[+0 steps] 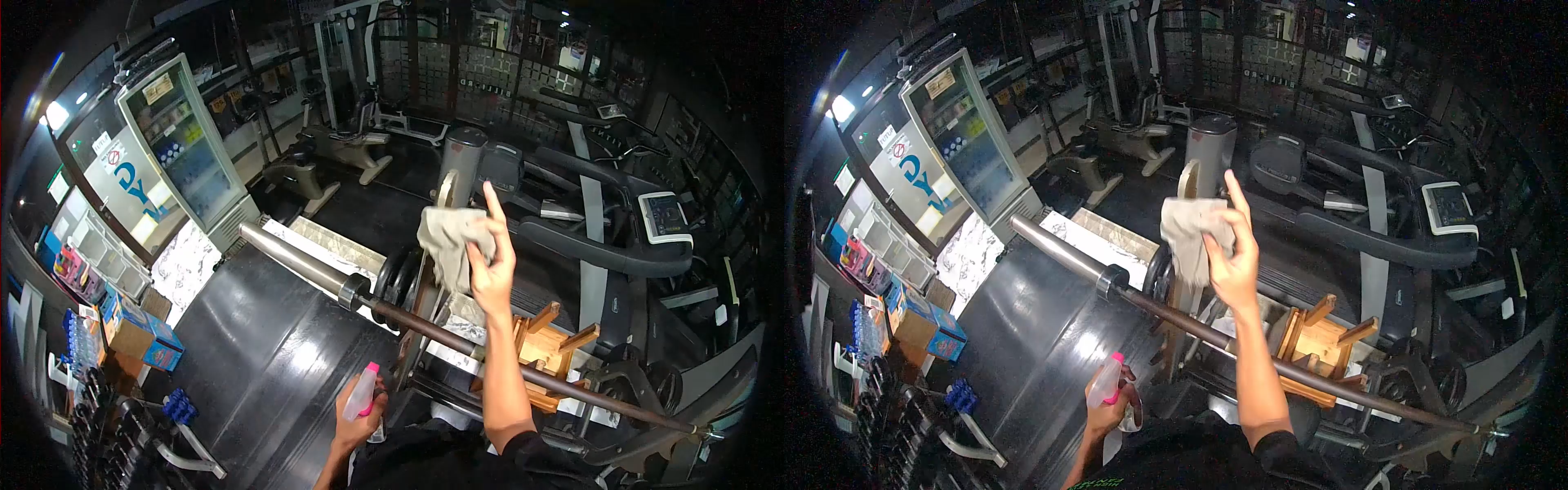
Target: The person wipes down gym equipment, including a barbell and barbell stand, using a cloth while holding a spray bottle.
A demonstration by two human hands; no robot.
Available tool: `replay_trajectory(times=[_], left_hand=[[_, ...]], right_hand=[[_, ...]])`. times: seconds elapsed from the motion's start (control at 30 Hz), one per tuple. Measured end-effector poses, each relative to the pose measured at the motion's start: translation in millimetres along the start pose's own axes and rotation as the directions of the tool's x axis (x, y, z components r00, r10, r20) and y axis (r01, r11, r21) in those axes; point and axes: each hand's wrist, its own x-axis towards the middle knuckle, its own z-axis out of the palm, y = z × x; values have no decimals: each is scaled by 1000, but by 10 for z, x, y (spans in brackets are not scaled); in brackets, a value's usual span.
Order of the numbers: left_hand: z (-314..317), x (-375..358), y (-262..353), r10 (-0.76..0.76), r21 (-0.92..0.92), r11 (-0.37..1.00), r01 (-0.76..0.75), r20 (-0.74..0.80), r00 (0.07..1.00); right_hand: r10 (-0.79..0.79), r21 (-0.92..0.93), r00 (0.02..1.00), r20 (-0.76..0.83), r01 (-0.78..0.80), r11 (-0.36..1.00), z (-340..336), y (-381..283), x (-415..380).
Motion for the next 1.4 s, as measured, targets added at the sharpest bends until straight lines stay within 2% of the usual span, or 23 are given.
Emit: replay_trajectory(times=[0.03,0.1,0.17,0.23,0.33,0.43,0.53,0.57,0.63,0.67,0.73,0.83,0.9,0.93,0.97,1.0,1.03,1.1,1.13,1.23,1.3,1.4], left_hand=[[16,10,17,-1,-2,1000,1,4,1000],[49,42,84,3,18,1000,-4,11,1000],[74,54,117,-18,6,1000,18,19,1000],[96,64,97,-42,-7,999,43,32,999],[104,90,48,29,26,999,-30,30,999],[113,94,97,-53,-2,999,53,39,998],[107,92,77,-19,20,1000,19,28,999],[106,85,58,-10,4,1000,10,13,1000],[85,71,44,-1,-8,1000,0,-5,1000],[72,61,45,-4,3,1000,4,-6,1000],[64,67,37,-5,12,1000,5,-4,1000],[50,64,8,13,-16,1000,-13,9,1000],[44,69,3,-28,-38,999,29,44,999],[50,75,30,-27,-37,999,28,50,998],[61,82,79,-52,-40,998,55,65,997],[67,85,118,-77,-41,996,81,79,994],[76,84,140,-75,-39,996,78,81,994],[102,83,153,19,-49,999,-17,42,999],[84,63,110,15,-47,999,-14,38,999],[12,56,62,94,53,994,-95,26,995],[11,15,114,54,52,997,-54,3,999],[-15,8,52,-7,10,1000,7,30,1000]], right_hand=[[10,12,997,-70,-9,1000,124,6,66],[27,-21,994,-106,-30,999,345,23,149],[-61,-306,990,-124,20,952,468,-78,130],[-79,-461,992,-102,24,887,526,-192,14],[-52,-408,991,-126,-4,913,534,-135,-262],[-73,-459,994,-77,30,888,489,-55,-542],[132,-345,989,-63,-145,927,400,-50,-753],[129,-344,990,-61,-142,928,349,-74,-782],[400,-232,916,-13,-392,890,247,-126,-816],[352,-183,934,-53,-356,916,183,-86,-838],[269,-36,932,-243,-286,958,163,-108,-722],[182,62,862,-473,-174,983,148,-128,-273],[220,191,861,-459,-146,971,205,-47,62],[40,-152,909,-415,-112,982,243,3,209],[-115,-474,944,-310,-49,879,297,38,304],[-80,-407,907,-414,-106,907,403,55,321],[-126,-486,904,-409,-98,868,415,88,296],[-102,-445,878,-468,-134,885,478,55,224],[-97,-442,879,-466,-136,887,495,82,180],[-119,-340,884,-453,-47,939,590,71,128],[-223,-558,921,-321,7,830,677,-68,129],[-137,-592,946,-293,-68,803,660,-67,136]])
